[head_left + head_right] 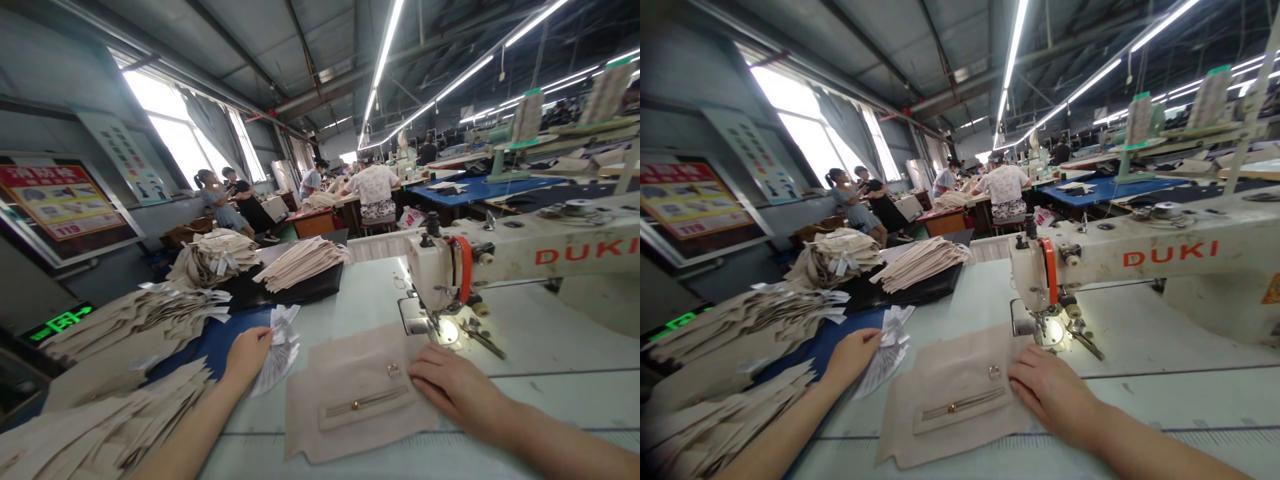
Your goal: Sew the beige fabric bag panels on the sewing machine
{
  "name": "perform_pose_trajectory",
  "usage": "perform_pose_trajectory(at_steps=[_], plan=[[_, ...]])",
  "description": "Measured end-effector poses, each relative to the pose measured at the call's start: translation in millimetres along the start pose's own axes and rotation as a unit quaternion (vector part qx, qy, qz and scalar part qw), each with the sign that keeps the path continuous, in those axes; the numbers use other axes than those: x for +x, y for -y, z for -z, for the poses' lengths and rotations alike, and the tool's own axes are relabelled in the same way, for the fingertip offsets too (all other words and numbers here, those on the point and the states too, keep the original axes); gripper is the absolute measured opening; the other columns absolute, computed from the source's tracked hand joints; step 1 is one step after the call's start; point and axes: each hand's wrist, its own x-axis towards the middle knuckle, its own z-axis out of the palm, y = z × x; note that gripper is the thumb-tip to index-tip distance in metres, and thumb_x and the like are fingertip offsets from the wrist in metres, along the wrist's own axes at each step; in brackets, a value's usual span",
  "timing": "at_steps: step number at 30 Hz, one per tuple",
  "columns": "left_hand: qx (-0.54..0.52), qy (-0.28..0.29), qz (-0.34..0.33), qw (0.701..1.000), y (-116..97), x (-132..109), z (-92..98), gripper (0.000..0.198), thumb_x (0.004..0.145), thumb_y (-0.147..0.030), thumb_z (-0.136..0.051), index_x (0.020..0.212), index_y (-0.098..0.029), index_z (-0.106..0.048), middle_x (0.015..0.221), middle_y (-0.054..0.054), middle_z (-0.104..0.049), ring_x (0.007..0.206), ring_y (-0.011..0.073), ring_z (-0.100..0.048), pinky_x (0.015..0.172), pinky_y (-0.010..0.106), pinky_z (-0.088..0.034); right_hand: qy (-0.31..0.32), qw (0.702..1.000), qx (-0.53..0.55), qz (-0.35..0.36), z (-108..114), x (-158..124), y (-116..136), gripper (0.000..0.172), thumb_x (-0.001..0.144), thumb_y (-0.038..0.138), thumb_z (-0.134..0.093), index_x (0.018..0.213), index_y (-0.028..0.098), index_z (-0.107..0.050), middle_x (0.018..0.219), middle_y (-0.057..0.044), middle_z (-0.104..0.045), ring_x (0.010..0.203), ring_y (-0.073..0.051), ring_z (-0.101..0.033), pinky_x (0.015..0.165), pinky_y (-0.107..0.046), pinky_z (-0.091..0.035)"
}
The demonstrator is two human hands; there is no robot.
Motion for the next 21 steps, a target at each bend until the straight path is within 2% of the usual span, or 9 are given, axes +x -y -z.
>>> perform_pose_trajectory(at_steps=[9, 13, 17, 19, 21], plan=[[-0.097, -0.036, 0.026, 0.994, 4, 7, 13.3, 0.031, 0.08, -0.036, -0.049, 0.084, -0.02, -0.075, 0.095, 0.007, -0.079, 0.091, 0.026, -0.073, 0.077, 0.028, -0.054, -0.001, 1.0, -0.004, 0.004, 1, 0, 2, 0.027, 0.1, 0.021, -0.041, 0.093, 0.018, -0.067, 0.091, -0.009, -0.064, 0.089, -0.024, -0.057, 0.08, -0.038, -0.047], [-0.139, -0.048, -0.007, 0.989, -9, -1, 20.3, 0.028, 0.077, -0.037, -0.052, 0.082, -0.021, -0.074, 0.087, 0.005, -0.079, 0.083, 0.0258, -0.073, 0.076, 0.031, -0.056, -0.008, 1.0, -0.002, 0.001, 1, 1, 1, 0.026, 0.1, 0.022, -0.042, 0.094, 0.019, -0.068, 0.091, -0.009, -0.065, 0.089, -0.024, -0.058, 0.08, -0.037, -0.048], [-0.195, -0.014, -0.11, 0.975, -50, -32, 16.7, 0.025, 0.079, -0.039, -0.055, 0.08, -0.023, -0.073, 0.082, 0.002, -0.078, 0.077, 0.0231, -0.072, 0.075, 0.031, -0.057, -0.029, 0.999, 0.025, -0.005, 5, 4, 2, 0.025, 0.098, 0.023, -0.044, 0.094, 0.018, -0.069, 0.091, -0.01, -0.067, 0.09, -0.024, -0.059, 0.083, -0.037, -0.048], [-0.228, -0.001, -0.224, 0.948, -78, -54, 10.8, 0.023, 0.084, -0.037, -0.054, 0.08, -0.025, -0.073, 0.082, 0.001, -0.077, 0.077, 0.0208, -0.072, 0.074, 0.029, -0.058, -0.06, 0.992, 0.096, -0.056, 9, 6, 7, 0.023, 0.096, 0.026, -0.048, 0.098, 0.018, -0.069, 0.093, -0.009, -0.069, 0.092, -0.024, -0.061, 0.085, -0.037, -0.048], [-0.253, -0.025, -0.362, 0.897, -105, -75, 4.9, 0.024, 0.09, -0.032, -0.052, 0.083, -0.025, -0.073, 0.083, 0.001, -0.077, 0.078, 0.018, -0.072, 0.074, 0.026, -0.058, -0.082, 0.952, 0.248, -0.159, 14, 10, 12, 0.022, 0.095, 0.03, -0.051, 0.104, 0.02, -0.069, 0.094, -0.006, -0.07, 0.09, -0.021, -0.065, 0.084, -0.034, -0.049]])
